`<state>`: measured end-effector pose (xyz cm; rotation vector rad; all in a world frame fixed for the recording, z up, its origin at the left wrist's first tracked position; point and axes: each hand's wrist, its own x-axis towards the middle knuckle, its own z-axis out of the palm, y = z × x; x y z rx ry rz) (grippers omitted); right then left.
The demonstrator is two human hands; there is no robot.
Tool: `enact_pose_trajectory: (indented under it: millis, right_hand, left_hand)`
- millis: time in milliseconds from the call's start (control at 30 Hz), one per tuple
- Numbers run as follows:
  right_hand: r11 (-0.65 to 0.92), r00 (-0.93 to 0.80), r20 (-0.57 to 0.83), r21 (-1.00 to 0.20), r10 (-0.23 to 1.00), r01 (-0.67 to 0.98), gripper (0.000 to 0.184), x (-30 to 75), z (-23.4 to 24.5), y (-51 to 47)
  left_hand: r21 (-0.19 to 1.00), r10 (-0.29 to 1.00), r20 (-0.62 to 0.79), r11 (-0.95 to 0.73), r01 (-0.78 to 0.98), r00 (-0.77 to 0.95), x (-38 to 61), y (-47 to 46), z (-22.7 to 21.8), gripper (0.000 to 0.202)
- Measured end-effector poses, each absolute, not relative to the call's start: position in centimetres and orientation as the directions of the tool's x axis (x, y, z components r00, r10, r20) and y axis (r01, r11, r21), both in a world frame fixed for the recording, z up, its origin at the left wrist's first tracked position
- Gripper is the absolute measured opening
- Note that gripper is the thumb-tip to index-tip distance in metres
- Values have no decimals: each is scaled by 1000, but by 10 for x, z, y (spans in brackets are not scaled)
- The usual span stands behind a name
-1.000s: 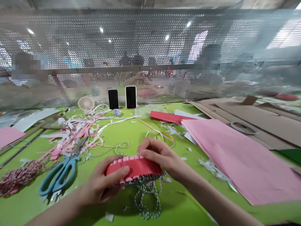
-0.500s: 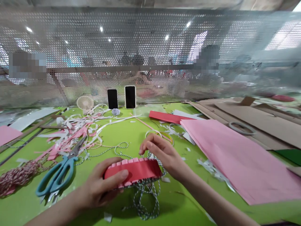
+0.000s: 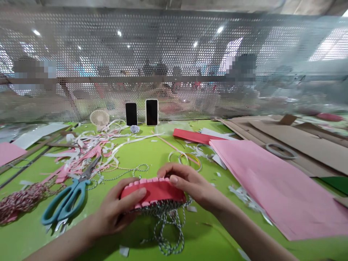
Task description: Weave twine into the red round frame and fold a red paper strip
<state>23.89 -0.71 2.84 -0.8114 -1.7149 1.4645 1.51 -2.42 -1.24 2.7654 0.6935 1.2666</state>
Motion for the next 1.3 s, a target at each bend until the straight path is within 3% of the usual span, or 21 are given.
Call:
enact_pose_trajectory:
  millis: [233, 467, 700, 833, 933, 1133, 1300]
  right_hand:
    - [208, -562, 230, -973, 794, -104, 24, 237, 27, -5]
    - [323, -576, 264, -947, 774, 0, 30, 236, 26, -6]
    - [654, -508, 509, -740, 695, 155, 70, 232, 19, -9]
    - [762, -528, 585, -612, 616, 212, 49, 225, 11, -9]
    - [762, -511, 591, -605, 624, 231, 37, 221, 5, -6]
    - [750, -488, 591, -615, 643, 243, 36, 218, -3, -1]
    - [686, -417, 565, -686, 713, 243, 55, 224, -1, 0]
  left_hand:
    - [247, 454, 728, -873, 421, 514, 15, -23, -15, 50]
    - [219, 433, 725, -883, 416, 536, 16, -23, -12, 51]
    - [310, 509, 737, -839, 446, 445, 18, -21, -13, 50]
    - [373, 529, 727, -839, 396, 438, 20, -21, -3, 43]
    - [379, 538, 722, -834, 402, 435, 24, -19, 2, 42]
    - [366, 566, 688, -812, 455, 455, 28, -13, -2, 44]
    - [374, 575, 672, -808, 455, 467, 23, -14, 2, 42]
